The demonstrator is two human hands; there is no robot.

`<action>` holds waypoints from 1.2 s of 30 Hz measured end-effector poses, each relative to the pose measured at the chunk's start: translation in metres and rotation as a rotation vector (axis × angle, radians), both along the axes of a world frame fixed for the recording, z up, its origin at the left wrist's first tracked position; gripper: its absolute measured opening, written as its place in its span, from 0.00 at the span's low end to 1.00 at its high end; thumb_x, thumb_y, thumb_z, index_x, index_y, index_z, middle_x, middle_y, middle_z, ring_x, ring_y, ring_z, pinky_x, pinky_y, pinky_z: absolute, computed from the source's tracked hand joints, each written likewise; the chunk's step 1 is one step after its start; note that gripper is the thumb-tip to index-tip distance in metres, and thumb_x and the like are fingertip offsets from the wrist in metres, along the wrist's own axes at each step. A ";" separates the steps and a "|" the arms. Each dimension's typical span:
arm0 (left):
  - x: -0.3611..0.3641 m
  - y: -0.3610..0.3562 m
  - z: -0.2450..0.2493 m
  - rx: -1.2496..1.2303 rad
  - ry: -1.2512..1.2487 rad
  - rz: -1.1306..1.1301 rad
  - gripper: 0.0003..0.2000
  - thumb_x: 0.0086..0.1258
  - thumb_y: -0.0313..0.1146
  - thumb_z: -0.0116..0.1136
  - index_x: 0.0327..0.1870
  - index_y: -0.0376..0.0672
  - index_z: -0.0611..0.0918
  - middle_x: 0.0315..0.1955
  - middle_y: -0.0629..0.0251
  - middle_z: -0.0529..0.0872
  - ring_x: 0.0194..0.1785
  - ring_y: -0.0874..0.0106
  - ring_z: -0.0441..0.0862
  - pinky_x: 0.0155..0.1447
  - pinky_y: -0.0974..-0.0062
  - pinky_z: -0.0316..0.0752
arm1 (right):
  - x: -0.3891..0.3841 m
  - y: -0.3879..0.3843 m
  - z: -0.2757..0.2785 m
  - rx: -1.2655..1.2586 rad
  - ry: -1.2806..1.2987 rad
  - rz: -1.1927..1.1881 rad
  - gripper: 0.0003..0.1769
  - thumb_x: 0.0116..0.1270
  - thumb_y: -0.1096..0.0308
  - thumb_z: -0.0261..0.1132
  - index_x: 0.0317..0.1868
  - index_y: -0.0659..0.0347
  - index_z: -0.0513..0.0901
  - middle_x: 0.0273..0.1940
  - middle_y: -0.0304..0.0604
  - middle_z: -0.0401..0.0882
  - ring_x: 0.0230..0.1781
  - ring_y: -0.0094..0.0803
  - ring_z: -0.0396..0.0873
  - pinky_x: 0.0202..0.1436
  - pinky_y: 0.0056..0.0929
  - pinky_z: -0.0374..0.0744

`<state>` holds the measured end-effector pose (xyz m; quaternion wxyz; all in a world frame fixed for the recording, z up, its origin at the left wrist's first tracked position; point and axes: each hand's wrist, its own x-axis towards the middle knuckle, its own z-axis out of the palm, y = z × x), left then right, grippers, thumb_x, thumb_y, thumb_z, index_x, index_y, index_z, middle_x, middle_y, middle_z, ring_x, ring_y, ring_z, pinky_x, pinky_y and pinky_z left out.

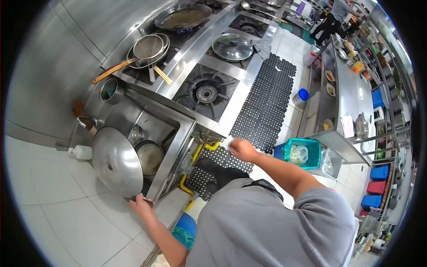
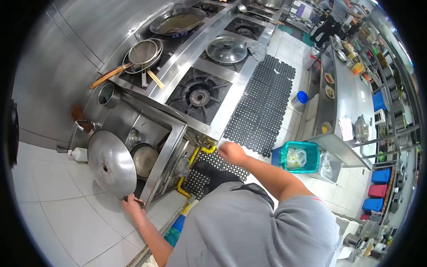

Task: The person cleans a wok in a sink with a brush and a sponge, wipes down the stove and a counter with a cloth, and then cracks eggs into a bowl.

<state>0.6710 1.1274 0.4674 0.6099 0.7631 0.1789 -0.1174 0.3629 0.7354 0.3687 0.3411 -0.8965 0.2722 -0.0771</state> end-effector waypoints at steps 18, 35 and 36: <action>-0.184 -0.169 0.098 -1.223 0.554 -0.386 0.13 0.75 0.27 0.50 0.55 0.29 0.78 0.34 0.57 0.73 0.25 0.68 0.72 0.20 0.67 0.73 | -0.384 -0.143 -0.111 0.266 0.508 -0.626 0.15 0.57 0.63 0.82 0.41 0.61 0.89 0.38 0.53 0.90 0.38 0.45 0.87 0.46 0.47 0.83; -0.216 -0.445 -0.037 -1.205 0.944 -0.411 0.10 0.71 0.27 0.55 0.50 0.36 0.79 0.31 0.62 0.75 0.27 0.68 0.75 0.25 0.69 0.75 | -0.285 -0.406 -0.103 0.360 0.424 -0.171 0.35 0.66 0.50 0.74 0.68 0.62 0.84 0.65 0.63 0.84 0.68 0.57 0.81 0.74 0.45 0.77; -0.213 -0.452 -0.045 -1.186 0.936 -0.400 0.10 0.71 0.27 0.55 0.49 0.36 0.79 0.30 0.62 0.74 0.27 0.69 0.75 0.25 0.69 0.75 | -0.262 -0.426 -0.084 0.348 0.359 -0.153 0.34 0.67 0.52 0.73 0.68 0.61 0.84 0.64 0.63 0.84 0.68 0.57 0.81 0.75 0.46 0.76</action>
